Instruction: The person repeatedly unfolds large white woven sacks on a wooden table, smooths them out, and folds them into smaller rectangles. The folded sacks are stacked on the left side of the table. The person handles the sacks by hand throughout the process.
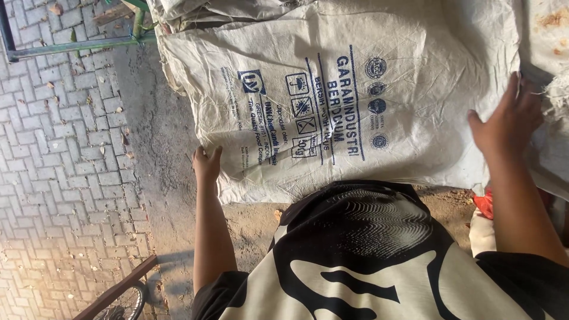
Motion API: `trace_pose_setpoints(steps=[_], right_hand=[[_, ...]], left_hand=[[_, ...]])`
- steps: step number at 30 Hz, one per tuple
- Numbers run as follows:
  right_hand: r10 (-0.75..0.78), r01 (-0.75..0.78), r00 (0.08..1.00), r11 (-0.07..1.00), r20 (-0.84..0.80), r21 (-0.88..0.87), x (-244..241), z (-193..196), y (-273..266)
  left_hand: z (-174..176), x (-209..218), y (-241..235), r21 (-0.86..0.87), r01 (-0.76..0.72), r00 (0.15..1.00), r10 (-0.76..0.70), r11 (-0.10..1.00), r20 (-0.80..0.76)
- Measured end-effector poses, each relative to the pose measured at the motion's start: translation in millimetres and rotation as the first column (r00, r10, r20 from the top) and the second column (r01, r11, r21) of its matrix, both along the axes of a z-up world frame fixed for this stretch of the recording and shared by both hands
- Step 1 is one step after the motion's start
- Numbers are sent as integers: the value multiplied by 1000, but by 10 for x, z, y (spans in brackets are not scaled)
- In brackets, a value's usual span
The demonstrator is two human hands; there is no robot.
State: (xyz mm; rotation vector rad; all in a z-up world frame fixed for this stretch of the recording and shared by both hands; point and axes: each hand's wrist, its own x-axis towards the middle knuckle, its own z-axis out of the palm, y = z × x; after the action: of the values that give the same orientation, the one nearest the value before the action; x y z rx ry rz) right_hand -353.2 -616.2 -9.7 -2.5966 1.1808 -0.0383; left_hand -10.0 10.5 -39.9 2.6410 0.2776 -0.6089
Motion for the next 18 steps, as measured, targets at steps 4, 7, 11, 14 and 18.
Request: trace_pose_setpoints(steps=[4, 7, 11, 14, 18], right_hand=[[180, -188, 981, 975, -72, -121, 274, 113, 457], [427, -427, 904, 904, 12, 5, 521, 96, 897], [717, -734, 678, 650, 162, 196, 726, -77, 1477], [765, -710, 636, 632, -102, 311, 975, -10, 1799], [736, -691, 670, 666, -98, 281, 1189, -122, 1906]], left_hand=[[199, 21, -124, -218, -80, 997, 75, 973, -28], [815, -2, -362, -340, -115, 990, 78, 933, -119], [1316, 11, -481, -551, -197, 975, 102, 811, -199], [1560, 14, -526, -643, -154, 985, 70, 750, -155], [1950, -151, -761, -804, 7, 998, -48, 594, -27]])
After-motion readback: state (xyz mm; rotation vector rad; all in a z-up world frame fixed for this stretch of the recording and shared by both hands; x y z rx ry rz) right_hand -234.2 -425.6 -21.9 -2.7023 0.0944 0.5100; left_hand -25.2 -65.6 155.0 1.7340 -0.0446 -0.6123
